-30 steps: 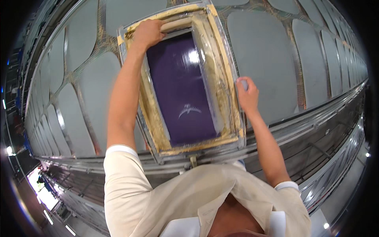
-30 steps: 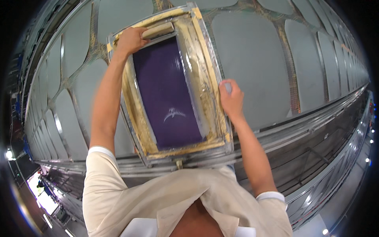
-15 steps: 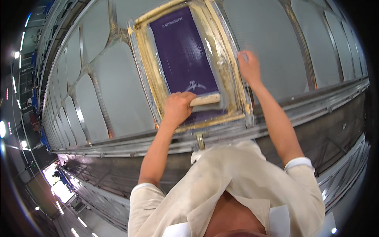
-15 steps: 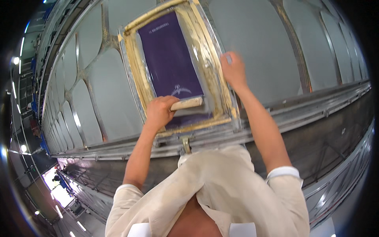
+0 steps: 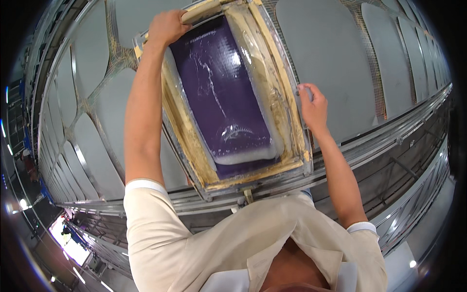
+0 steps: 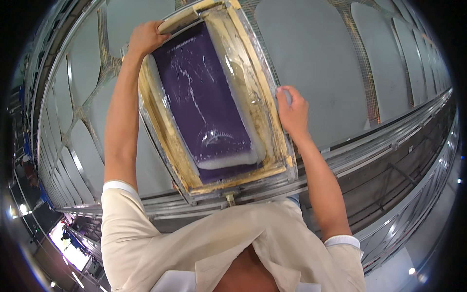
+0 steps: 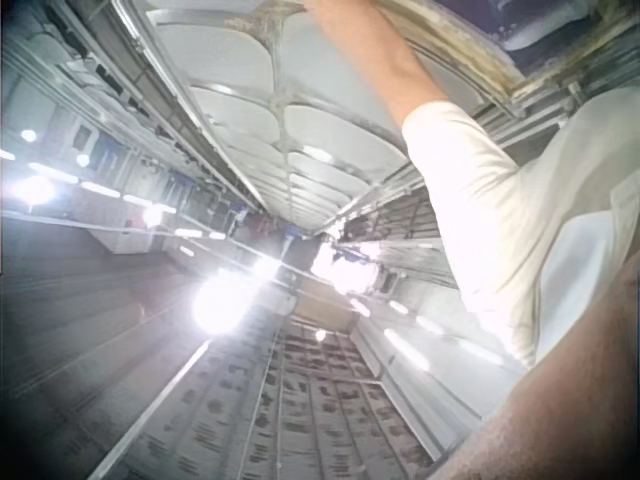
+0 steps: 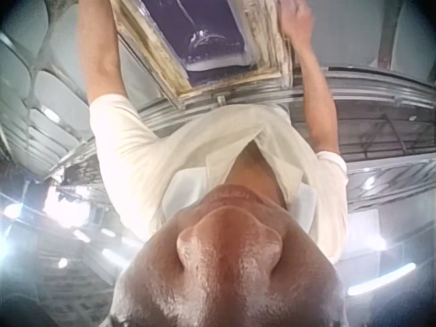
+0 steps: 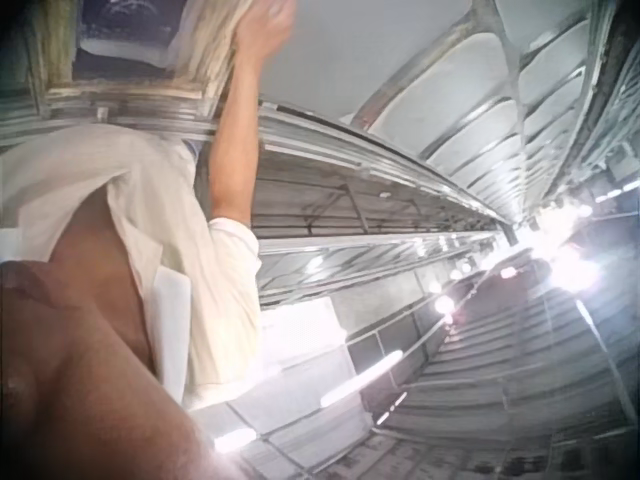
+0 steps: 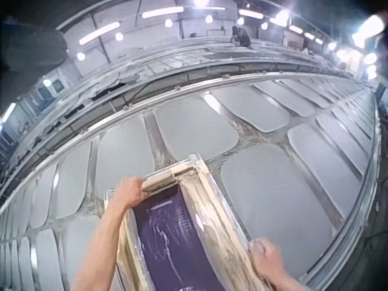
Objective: The person uses a squeegee to spread purple ink across a screen-printing frame mounted on a conveyor. Another person pours a clear liquid onto the screen near the end, and the wearer spreads it with the squeegee.
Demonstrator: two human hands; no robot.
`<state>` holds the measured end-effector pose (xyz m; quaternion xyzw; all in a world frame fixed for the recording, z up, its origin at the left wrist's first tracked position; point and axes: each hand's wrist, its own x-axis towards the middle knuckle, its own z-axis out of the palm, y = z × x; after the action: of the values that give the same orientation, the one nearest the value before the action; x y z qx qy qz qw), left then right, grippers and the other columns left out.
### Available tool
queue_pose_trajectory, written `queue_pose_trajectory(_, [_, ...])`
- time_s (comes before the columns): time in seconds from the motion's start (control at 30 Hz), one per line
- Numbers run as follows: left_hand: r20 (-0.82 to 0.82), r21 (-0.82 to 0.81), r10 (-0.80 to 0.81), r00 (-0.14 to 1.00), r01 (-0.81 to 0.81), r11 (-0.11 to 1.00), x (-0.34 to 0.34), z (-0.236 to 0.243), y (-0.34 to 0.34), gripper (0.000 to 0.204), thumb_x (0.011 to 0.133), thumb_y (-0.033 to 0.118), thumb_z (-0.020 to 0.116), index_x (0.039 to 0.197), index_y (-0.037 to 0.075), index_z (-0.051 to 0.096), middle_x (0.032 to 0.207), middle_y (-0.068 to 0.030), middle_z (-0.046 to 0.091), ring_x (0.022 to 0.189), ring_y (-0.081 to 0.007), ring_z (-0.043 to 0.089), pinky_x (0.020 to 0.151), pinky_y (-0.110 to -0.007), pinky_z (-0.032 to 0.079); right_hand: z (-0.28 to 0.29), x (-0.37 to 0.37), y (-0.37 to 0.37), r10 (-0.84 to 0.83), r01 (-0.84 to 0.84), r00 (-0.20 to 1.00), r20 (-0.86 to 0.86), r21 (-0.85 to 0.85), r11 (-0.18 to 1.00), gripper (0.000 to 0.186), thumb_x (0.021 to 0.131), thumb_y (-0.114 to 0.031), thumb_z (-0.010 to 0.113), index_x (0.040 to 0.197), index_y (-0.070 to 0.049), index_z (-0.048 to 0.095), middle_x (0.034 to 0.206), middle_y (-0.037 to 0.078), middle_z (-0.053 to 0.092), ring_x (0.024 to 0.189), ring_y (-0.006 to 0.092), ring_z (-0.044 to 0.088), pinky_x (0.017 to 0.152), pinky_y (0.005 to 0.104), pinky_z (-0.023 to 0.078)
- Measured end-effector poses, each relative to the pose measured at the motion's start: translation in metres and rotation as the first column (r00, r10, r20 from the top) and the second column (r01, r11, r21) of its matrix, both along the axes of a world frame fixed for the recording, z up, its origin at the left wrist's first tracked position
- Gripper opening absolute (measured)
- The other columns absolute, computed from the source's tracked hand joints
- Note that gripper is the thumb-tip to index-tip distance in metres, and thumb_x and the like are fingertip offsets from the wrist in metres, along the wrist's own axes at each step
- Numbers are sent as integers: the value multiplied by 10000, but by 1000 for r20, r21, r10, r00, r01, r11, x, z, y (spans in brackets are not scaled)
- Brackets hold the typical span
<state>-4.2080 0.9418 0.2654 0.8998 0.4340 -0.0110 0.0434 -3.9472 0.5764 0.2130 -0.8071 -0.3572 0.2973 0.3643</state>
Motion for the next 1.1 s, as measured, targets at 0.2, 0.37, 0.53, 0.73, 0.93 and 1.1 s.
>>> queue_pose_trajectory(0.2, [87,-24,21,996,-19,1000,-24,0,-149,253,773,241,810,1019,198,771,916,-94,738,876,-341,703,764,-461,562,-12,7,2,11,-11,998,-60,-8,1000,356,983,-350,614,1083,-25,718,764,129,688,667,167,601,674,343,481])
queue_pose_trajectory(0.37, [181,-70,25,983,-12,997,-46,10,-363,247,762,23,636,957,129,742,951,-62,715,820,-286,671,734,-429,547,-8,6,8,36,-34,996,-84,28,999,376,972,-352,614,1110,-15,710,758,132,679,686,178,605,708,357,487])
queue_pose_trajectory(0.53, [206,-15,112,972,-111,994,-47,13,-461,364,692,17,687,1041,119,716,1074,-10,714,817,-247,647,738,-386,525,-38,14,14,78,-68,986,-149,74,995,377,966,-350,626,1154,-35,713,742,107,650,698,163,582,679,350,471])
queue_pose_trajectory(0.73, [223,-19,94,970,-92,996,-56,-2,-464,387,677,42,733,1053,131,700,1048,-3,697,925,-235,638,817,-381,475,-2,18,12,79,-59,985,-154,130,990,264,976,-252,641,1087,-27,722,670,-23,537,594,69,443,536,272,347])
queue_pose_trajectory(0.93, [181,-20,130,975,-128,992,-45,24,-462,419,670,48,749,1077,133,693,1076,2,695,951,-230,631,827,-388,470,-9,31,8,135,-62,966,-220,311,948,209,1000,-203,610,1075,-44,723,676,-29,532,562,54,414,512,274,326])
queue_pose_trajectory(1.1, [159,-54,164,974,-157,986,-35,44,-460,470,635,17,756,1094,98,701,1119,-21,706,981,-279,633,886,-455,489,-8,22,-6,130,-69,973,-190,298,952,265,1022,-260,582,1077,-38,717,861,51,680,776,142,598,712,323,479])
